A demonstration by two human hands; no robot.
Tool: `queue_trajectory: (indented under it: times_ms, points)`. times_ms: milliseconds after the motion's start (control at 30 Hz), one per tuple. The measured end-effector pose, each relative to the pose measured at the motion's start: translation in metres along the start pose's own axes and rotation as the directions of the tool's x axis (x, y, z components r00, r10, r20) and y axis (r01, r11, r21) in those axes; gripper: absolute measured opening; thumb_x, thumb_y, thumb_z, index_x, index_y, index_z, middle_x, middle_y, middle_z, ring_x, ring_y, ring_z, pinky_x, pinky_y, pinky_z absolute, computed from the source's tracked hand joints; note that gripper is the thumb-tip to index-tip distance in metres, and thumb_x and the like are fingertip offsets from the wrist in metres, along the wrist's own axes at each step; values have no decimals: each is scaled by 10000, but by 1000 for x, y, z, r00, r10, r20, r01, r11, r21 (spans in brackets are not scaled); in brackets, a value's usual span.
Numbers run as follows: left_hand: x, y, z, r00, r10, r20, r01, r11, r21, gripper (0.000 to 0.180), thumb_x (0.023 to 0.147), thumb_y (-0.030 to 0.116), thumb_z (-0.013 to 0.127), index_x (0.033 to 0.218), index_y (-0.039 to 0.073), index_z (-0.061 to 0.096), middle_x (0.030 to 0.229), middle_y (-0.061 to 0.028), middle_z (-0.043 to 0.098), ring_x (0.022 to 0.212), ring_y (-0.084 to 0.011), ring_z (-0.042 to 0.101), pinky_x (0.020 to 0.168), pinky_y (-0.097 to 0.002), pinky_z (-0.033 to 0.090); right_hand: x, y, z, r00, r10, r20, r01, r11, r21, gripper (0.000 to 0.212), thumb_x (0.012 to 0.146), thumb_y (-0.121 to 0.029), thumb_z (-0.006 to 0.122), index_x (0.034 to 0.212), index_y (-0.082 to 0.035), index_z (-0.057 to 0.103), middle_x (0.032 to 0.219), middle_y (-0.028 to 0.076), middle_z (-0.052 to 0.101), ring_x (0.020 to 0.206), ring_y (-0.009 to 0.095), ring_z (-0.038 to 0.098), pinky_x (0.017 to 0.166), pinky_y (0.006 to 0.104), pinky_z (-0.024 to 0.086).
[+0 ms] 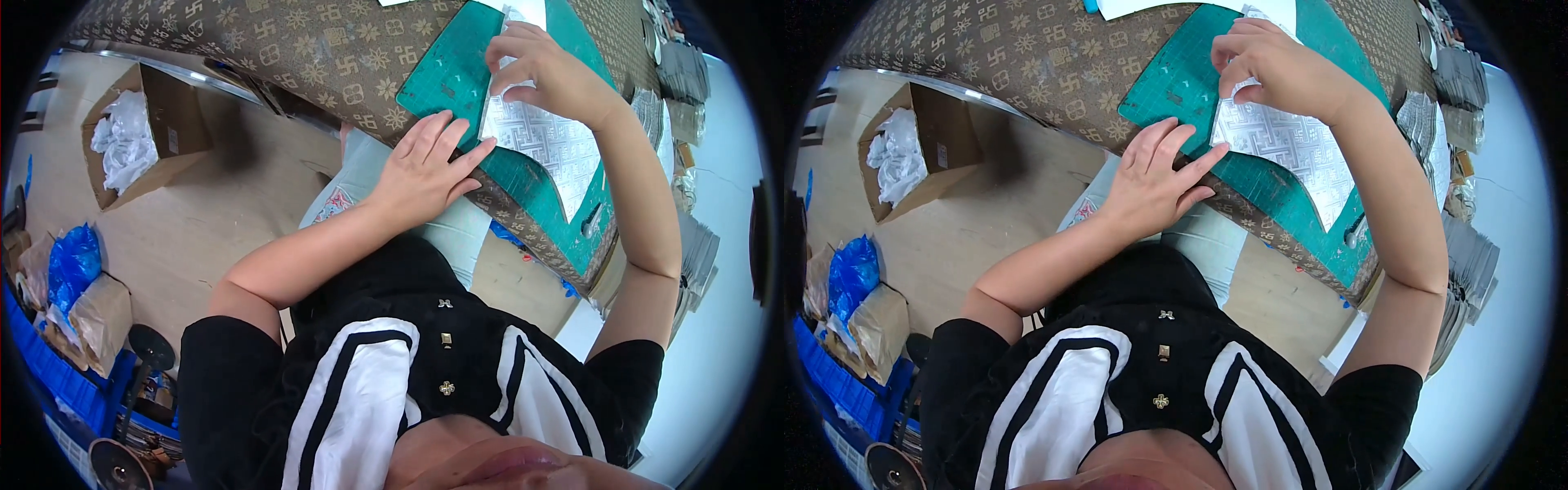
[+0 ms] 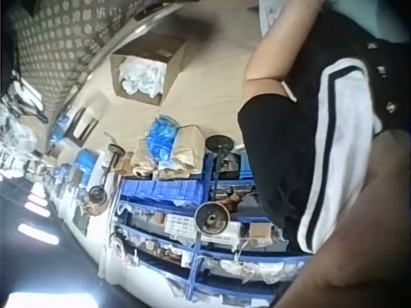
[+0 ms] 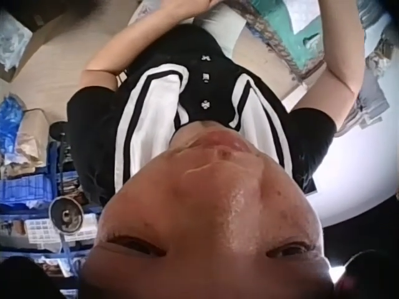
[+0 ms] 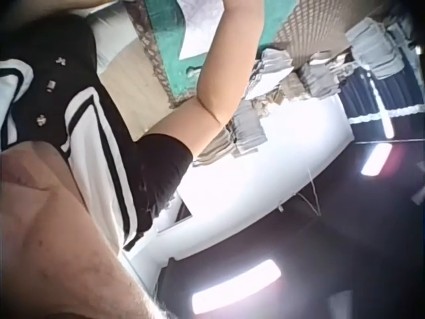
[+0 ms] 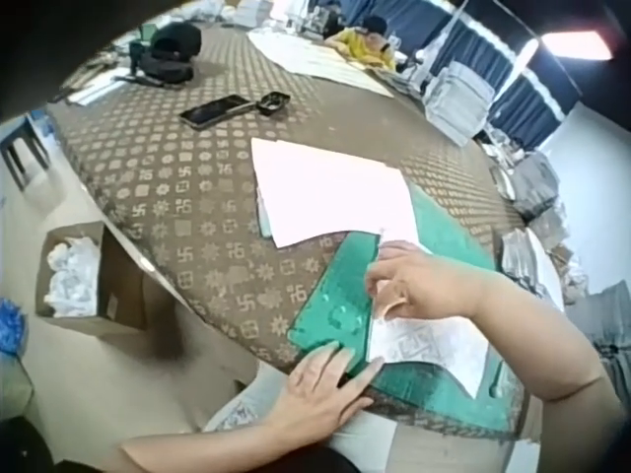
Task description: Arranging and packaging patterned fabric components with white paper inserts at a workstation.
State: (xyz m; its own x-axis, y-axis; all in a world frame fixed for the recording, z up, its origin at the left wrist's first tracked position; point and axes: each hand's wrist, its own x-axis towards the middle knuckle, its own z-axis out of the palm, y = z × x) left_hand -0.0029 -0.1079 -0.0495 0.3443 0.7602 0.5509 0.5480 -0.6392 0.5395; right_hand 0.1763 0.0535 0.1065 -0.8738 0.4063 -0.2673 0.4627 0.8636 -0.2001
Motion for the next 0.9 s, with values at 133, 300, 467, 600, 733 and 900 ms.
queue_trajectory:
  times_ms: [133, 300, 467, 600, 733, 900]
  points:
    - [0, 0, 3, 1000, -6, 18, 6, 1000, 4, 621, 864, 401, 760, 1450, 307, 579, 1380, -108, 439, 1345, -338, 411, 1140, -472, 353, 4, 2, 3, 1000, -2, 21, 2, 1000, 19, 197, 688, -36, 838, 821, -114, 714, 1014, 14, 625, 1043, 250, 579, 1057, 394, 435]
    - [0, -3, 6, 1000, 8, -14, -8, 1000, 3, 616, 864, 414, 750, 1436, 256, 581, 1373, -102, 457, 1359, -322, 409, 1166, -451, 333, 14, -3, 3, 997, 42, 71, -41, 999, -10, 210, 667, -34, 844, 788, -109, 690, 979, 16, 616, 1046, 248, 577, 1062, 387, 433]
    - [-2, -1, 7, 1000, 5, -25, -5, 1000, 0, 617, 866, 417, 744, 1431, 230, 581, 1367, -98, 468, 1376, -307, 404, 1186, -438, 319, 19, -3, 4, 988, 34, 150, -32, 999, -15, 234, 672, -34, 832, 805, -88, 647, 1024, 43, 579, 1065, 290, 557, 1097, 441, 413]
    - [-3, -1, 6, 1000, 2, -9, -2, 1000, 3, 610, 856, 413, 757, 1429, 277, 601, 1362, -95, 452, 1356, -316, 415, 1161, -451, 333, 21, -4, 5, 989, 12, 147, 0, 997, -82, 244, 664, -17, 828, 797, -88, 636, 978, 46, 572, 1061, 297, 570, 1205, 469, 347]
    - [-4, -2, 6, 1000, 6, -21, -6, 1000, 14, 609, 857, 420, 754, 1430, 281, 599, 1360, -89, 455, 1358, -305, 415, 1165, -445, 330, 28, -6, 2, 969, 49, 242, -43, 999, -31, 252, 658, -3, 825, 801, -83, 633, 956, 46, 583, 1058, 293, 591, 1271, 488, 271]
    - [-4, -2, 8, 1000, 12, -22, -11, 1000, 28, 607, 866, 429, 743, 1436, 287, 592, 1361, -83, 453, 1356, -301, 417, 1165, -441, 330, 36, -11, -14, 924, 82, 374, -28, 989, -148, 182, 723, -44, 793, 848, -106, 676, 953, 33, 635, 1043, 271, 612, 1223, 511, 294]
